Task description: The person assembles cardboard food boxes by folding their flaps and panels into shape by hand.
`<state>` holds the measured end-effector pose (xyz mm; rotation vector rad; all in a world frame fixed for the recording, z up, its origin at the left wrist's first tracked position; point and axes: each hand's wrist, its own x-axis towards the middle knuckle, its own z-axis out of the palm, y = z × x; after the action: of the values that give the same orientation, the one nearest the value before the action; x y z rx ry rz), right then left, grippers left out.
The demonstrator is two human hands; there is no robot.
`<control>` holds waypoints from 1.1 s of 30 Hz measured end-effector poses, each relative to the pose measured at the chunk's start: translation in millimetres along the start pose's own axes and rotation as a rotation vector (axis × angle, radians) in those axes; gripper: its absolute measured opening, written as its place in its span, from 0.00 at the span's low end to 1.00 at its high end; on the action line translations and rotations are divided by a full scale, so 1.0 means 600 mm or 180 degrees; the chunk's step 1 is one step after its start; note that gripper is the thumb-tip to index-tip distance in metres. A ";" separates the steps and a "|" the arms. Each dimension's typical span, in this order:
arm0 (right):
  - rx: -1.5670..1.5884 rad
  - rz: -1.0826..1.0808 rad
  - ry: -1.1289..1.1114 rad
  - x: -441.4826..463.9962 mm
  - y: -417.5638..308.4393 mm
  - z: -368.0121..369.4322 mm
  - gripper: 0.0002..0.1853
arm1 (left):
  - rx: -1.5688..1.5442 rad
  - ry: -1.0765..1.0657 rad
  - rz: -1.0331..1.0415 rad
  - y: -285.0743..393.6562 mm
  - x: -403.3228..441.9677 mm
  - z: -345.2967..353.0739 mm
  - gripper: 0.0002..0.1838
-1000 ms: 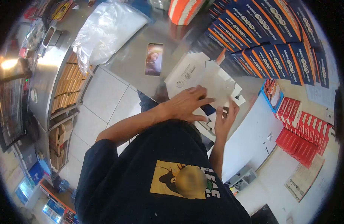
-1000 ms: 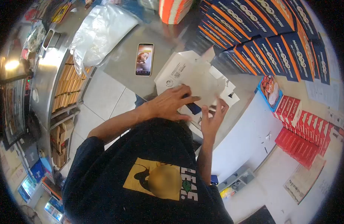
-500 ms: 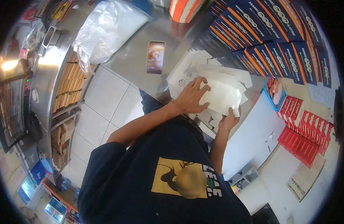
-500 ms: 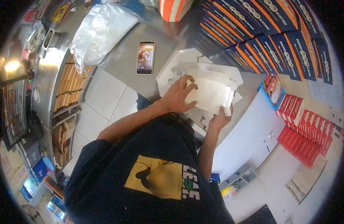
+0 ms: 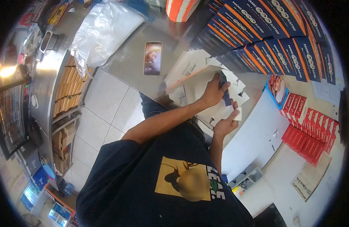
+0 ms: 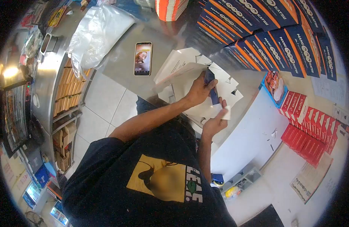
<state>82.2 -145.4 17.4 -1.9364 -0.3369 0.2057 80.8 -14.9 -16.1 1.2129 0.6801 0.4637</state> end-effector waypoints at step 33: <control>-0.1473 0.1522 -0.1597 0.154 -0.025 -0.037 0.23 | 0.2864 -0.1455 0.0483 0.005 -0.114 -0.008 0.20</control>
<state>173.8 -129.2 41.3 -2.3882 -0.2534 1.0122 28.5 -55.7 1.5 2.1439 0.3912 -0.0396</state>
